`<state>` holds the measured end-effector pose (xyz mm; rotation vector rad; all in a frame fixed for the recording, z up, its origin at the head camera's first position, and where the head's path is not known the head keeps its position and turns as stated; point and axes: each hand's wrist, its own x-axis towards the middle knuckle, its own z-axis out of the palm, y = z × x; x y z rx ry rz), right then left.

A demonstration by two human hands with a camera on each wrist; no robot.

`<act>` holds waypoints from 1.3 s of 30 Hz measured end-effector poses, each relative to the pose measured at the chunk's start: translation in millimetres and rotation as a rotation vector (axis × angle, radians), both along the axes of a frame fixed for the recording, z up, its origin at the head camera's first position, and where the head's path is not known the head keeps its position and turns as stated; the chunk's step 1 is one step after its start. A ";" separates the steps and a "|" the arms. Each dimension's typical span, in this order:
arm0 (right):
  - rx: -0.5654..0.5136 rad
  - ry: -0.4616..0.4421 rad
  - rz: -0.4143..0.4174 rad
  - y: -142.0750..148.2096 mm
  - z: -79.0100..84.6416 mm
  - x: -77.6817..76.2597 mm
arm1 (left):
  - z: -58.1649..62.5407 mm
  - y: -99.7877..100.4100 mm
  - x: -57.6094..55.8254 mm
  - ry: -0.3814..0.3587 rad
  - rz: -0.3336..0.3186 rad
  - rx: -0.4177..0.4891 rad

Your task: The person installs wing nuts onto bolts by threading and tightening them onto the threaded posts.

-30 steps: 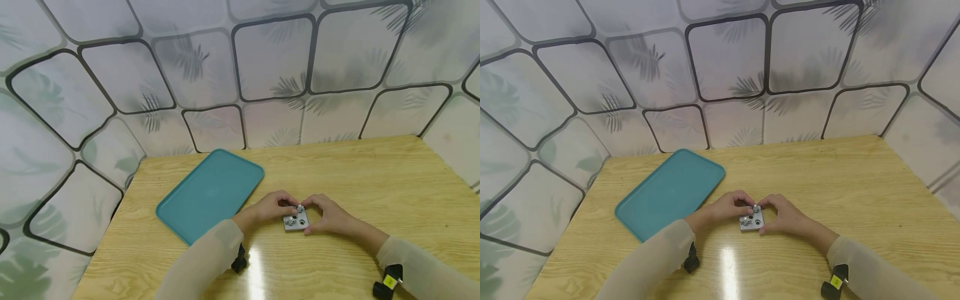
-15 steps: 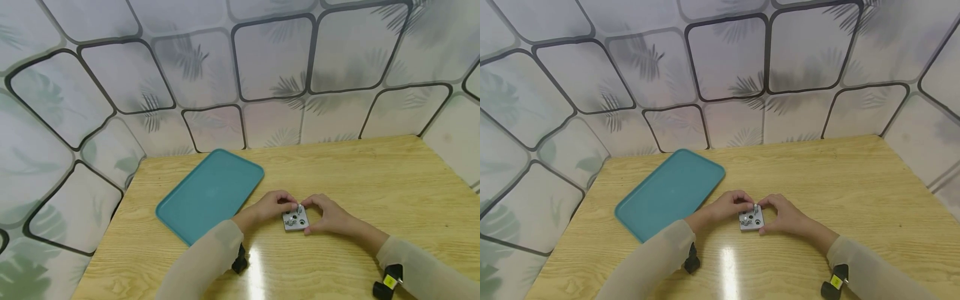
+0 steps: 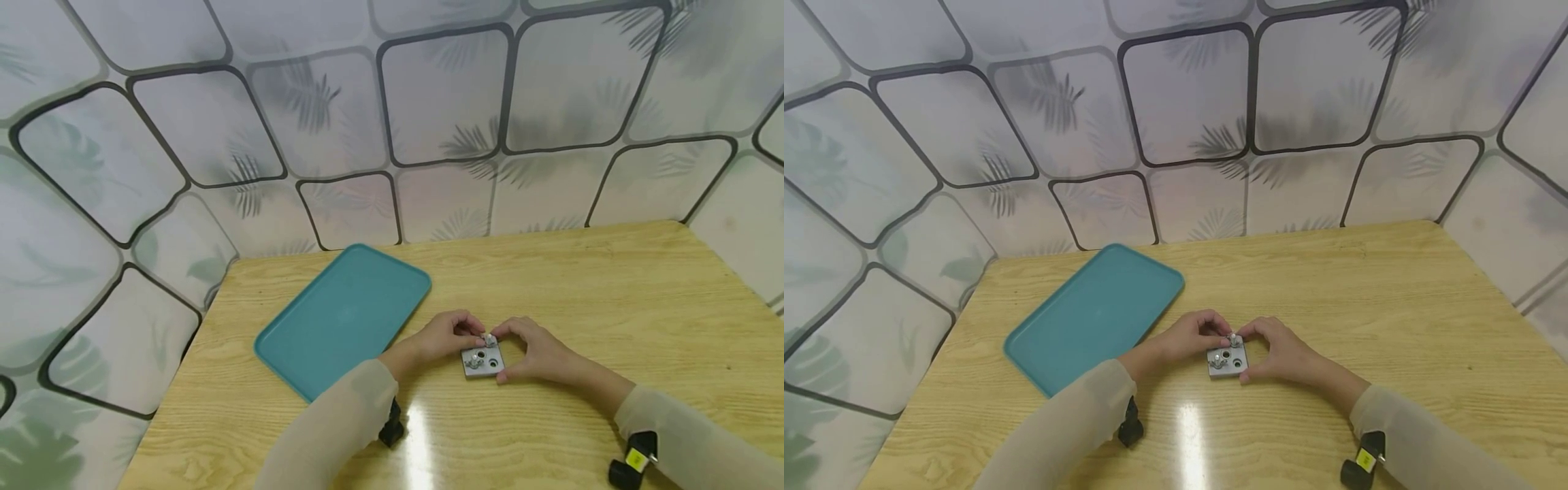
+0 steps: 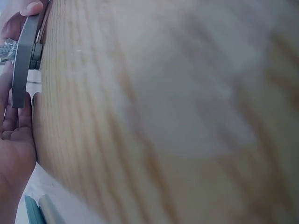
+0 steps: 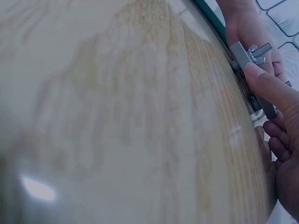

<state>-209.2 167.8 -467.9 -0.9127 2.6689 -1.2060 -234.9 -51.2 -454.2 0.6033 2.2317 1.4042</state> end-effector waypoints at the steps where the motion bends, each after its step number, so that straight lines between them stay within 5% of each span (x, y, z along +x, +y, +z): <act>1: 0.003 0.002 -0.003 -0.1 0.0 -0.1 | -0.5 -0.1 -0.4 -0.008 0.015 0.003; 10: 0.009 -0.020 -0.002 -0.6 0.4 -2.0 | 0.3 -1.4 -1.7 0.004 0.025 -0.014; 21: 0.006 0.007 0.007 0.6 0.4 -2.6 | 3.0 -2.3 -0.5 0.056 -0.092 -0.042; 27: -0.012 0.023 0.017 -0.1 1.3 -0.8 | 1.0 -1.0 0.3 0.082 -0.079 -0.037; 34: -0.008 0.004 0.012 0.0 0.6 -0.7 | -1.6 1.4 2.5 0.022 0.036 0.004; 39: 0.001 -0.003 0.006 0.3 -1.1 -0.9 | -1.6 1.1 2.7 0.104 -0.025 -0.038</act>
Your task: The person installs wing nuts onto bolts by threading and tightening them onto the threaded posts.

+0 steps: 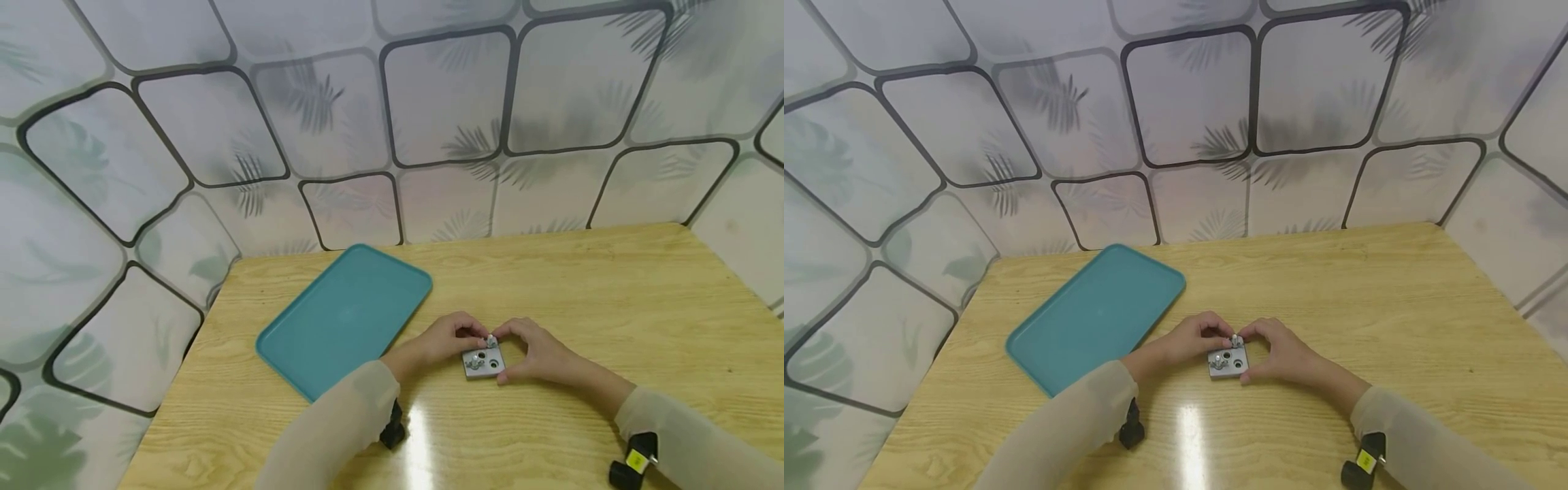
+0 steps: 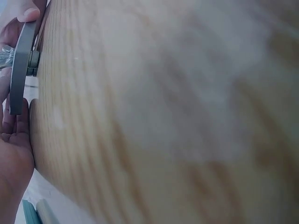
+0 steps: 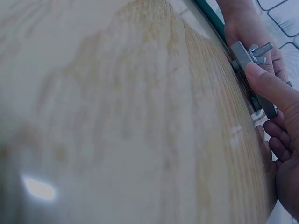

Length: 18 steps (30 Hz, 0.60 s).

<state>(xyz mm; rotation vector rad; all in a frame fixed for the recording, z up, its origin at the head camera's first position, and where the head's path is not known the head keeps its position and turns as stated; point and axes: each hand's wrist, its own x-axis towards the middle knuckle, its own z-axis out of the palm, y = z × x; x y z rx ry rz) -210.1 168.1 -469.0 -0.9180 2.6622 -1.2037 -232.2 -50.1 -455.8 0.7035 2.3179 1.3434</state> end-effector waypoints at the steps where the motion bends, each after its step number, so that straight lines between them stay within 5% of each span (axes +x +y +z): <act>1: 0.000 0.001 -0.002 0.2 -0.3 -0.1 | 0.2 0.0 -0.2 0.020 -0.017 -0.012; 9: 0.003 0.016 -0.005 0.7 -0.6 -0.7 | 1.1 0.0 -1.0 0.068 -0.053 -0.033; 18: -0.001 -0.002 -0.004 -0.5 -1.3 0.1 | 3.6 -2.9 -2.1 -0.017 -0.033 -0.045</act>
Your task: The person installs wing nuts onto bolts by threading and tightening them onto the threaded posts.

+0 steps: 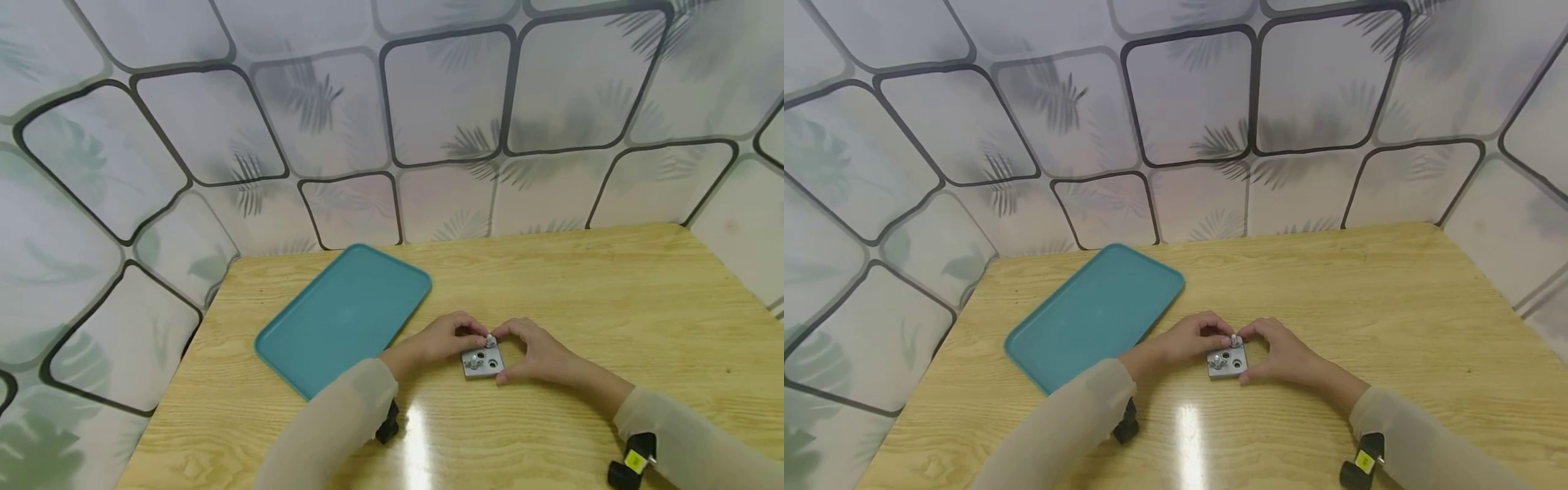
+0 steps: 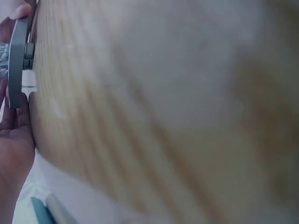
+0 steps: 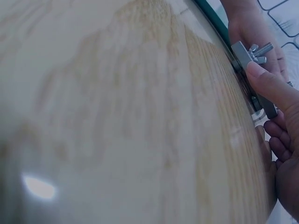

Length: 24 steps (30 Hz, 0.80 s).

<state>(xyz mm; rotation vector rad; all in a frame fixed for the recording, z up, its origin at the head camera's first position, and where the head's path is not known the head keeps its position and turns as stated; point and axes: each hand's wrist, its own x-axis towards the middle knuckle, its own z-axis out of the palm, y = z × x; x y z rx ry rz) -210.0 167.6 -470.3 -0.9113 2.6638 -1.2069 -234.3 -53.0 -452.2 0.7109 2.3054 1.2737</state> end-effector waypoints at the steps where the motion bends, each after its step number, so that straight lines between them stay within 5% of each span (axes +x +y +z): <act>1: 0.004 -0.004 -0.003 -0.6 -0.2 0.1 | 1.2 -0.7 -0.6 -0.010 0.003 -0.010; 10: -0.021 -0.028 0.015 -2.7 1.8 -1.3 | 13.1 -6.4 -3.8 -0.011 0.011 -0.095; 19: -0.047 -0.094 0.026 1.1 8.0 -5.3 | 25.3 -20.3 -3.3 0.048 0.092 -0.230; 24: -0.020 -0.134 0.031 4.6 19.4 -5.5 | 30.7 -29.9 1.2 0.070 0.138 -0.229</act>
